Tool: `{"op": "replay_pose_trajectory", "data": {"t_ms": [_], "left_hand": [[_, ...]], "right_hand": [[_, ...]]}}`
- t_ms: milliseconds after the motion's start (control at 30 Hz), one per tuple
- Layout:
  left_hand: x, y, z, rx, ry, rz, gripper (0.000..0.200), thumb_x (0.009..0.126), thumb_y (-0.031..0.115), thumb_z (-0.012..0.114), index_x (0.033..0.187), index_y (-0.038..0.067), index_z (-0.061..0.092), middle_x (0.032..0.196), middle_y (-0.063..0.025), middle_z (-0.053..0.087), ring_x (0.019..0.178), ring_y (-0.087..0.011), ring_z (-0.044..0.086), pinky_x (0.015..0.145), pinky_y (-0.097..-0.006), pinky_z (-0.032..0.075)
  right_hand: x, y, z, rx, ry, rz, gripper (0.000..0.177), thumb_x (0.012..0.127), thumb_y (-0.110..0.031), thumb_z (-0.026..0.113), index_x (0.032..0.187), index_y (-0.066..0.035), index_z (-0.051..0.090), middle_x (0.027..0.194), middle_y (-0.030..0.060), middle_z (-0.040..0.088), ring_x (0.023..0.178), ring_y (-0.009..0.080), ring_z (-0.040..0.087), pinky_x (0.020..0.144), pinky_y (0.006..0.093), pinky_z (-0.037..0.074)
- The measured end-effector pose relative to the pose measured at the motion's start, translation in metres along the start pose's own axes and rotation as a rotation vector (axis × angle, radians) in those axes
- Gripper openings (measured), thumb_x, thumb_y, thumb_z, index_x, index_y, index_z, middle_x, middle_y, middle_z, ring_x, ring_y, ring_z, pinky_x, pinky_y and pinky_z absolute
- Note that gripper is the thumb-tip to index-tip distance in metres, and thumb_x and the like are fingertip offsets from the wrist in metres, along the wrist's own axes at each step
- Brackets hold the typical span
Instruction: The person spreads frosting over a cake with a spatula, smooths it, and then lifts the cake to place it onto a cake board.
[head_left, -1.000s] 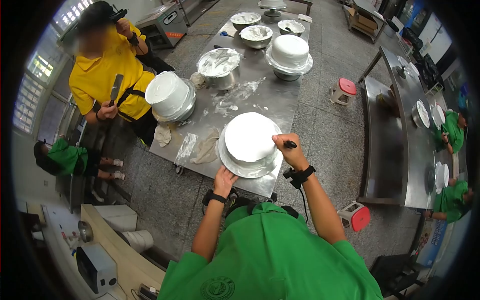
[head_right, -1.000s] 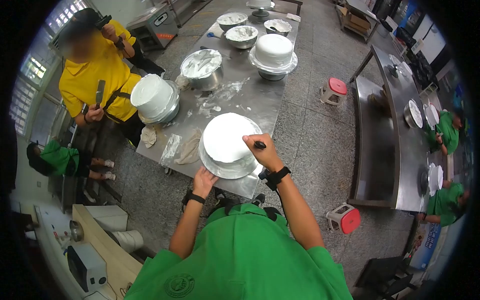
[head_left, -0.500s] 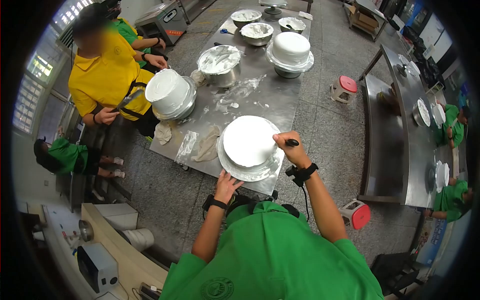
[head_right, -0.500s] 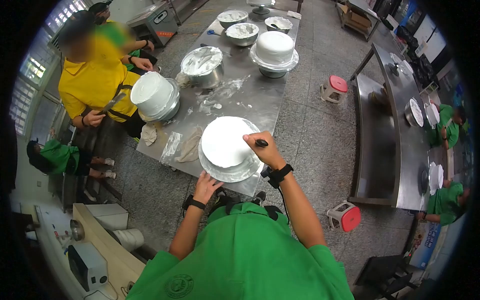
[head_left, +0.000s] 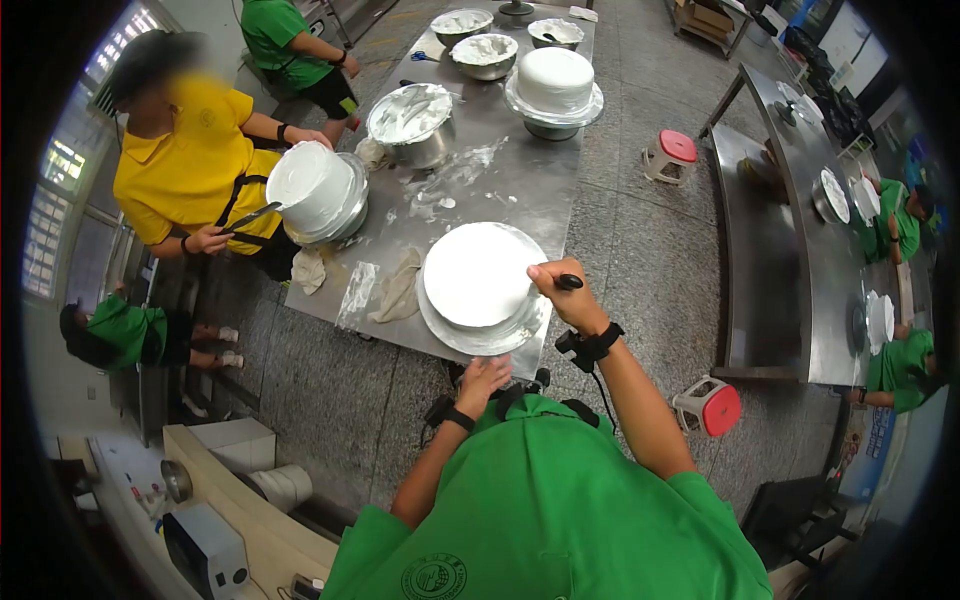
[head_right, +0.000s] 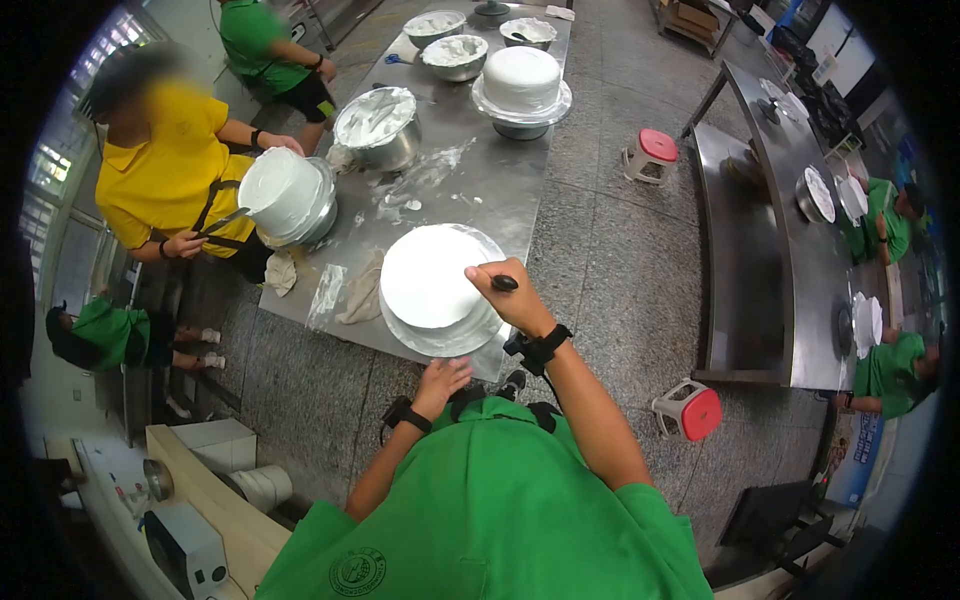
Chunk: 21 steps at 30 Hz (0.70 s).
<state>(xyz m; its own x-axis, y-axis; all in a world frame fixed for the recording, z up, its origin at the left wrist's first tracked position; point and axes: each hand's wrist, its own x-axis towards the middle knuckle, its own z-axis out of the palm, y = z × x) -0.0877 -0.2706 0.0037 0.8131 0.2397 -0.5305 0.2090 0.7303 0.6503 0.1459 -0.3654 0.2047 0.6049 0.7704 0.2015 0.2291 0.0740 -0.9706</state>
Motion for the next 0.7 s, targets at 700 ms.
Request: {"op": "replay_pose_trajectory", "data": {"t_ms": [700], "left_hand": [[-0.011,0.007,-0.003,-0.154,-0.077,0.027,0.033,0.105,0.017,0.039,0.128,-0.003,0.026,0.145,-0.0330,0.034,0.128,-0.0451,0.046,0.107,-0.0516,0.042]], "right_hand": [[-0.014,0.007,0.010,0.210,0.358,-0.037,0.022,0.092,-0.013,0.067,0.080,0.005,0.065,0.065,0.0002,0.063,0.064,0.0067,0.053,0.063,0.0247,0.046]]}}
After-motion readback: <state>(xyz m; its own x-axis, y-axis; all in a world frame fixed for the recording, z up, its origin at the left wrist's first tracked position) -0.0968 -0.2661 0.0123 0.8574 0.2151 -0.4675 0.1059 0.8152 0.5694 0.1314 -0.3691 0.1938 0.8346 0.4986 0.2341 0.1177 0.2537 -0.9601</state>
